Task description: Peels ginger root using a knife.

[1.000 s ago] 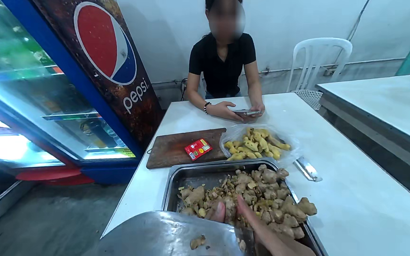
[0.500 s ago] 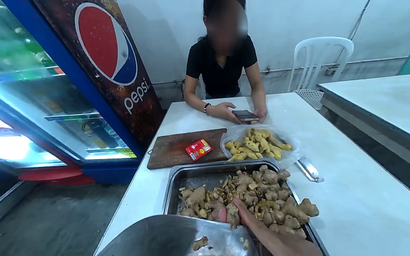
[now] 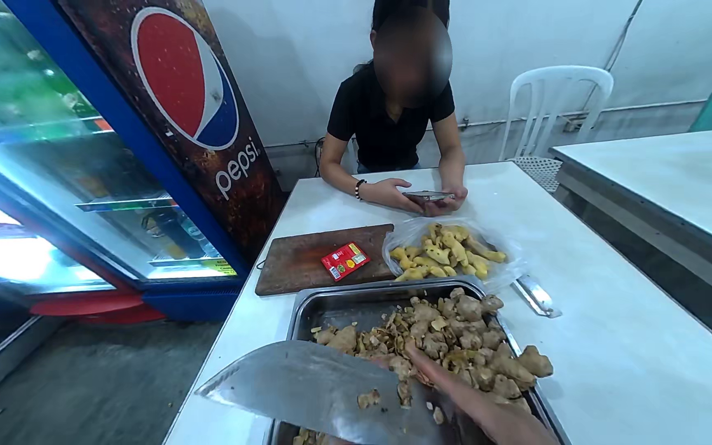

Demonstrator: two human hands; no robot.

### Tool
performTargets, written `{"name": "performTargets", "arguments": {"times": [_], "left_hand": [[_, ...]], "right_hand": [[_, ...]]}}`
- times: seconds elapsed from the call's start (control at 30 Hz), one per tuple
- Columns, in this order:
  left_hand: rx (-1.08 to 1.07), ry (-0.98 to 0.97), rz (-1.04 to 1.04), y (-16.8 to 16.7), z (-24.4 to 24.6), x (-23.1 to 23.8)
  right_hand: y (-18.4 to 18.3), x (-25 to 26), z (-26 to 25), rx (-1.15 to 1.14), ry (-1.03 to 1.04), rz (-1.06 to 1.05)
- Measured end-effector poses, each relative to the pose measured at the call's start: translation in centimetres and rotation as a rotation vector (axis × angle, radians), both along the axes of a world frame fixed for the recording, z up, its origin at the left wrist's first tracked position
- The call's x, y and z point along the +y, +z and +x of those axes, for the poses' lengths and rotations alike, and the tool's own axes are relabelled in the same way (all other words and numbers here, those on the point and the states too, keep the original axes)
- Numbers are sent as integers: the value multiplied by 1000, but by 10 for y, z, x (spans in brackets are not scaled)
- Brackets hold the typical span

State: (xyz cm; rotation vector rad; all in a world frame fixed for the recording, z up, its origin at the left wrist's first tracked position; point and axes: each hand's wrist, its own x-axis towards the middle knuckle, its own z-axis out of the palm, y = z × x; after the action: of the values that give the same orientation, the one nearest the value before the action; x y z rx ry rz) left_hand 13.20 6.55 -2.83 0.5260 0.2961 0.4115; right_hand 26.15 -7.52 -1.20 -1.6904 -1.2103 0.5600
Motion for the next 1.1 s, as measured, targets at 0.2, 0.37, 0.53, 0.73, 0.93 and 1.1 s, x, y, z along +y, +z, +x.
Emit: {"name": "performTargets", "arguments": {"times": [0.2, 0.37, 0.53, 0.73, 0.93, 1.1], "left_hand": [[34, -46, 105, 4, 1, 2], [19, -48, 17, 0, -1, 2], [5, -59, -23, -9, -3, 8], [-48, -118, 72, -10, 2, 16], [-90, -154, 200, -8, 8, 20], [-143, -128, 371, -17, 13, 25]], "right_hand": [[-7, 7, 2, 43, 71, 155], [-10, 4, 6, 22, 73, 117], [-13, 4, 9, 40, 91, 127], [-17, 5, 11, 72, 119, 159], [-14, -1, 7, 75, 96, 164], [-15, -4, 2, 135, 45, 112]]}}
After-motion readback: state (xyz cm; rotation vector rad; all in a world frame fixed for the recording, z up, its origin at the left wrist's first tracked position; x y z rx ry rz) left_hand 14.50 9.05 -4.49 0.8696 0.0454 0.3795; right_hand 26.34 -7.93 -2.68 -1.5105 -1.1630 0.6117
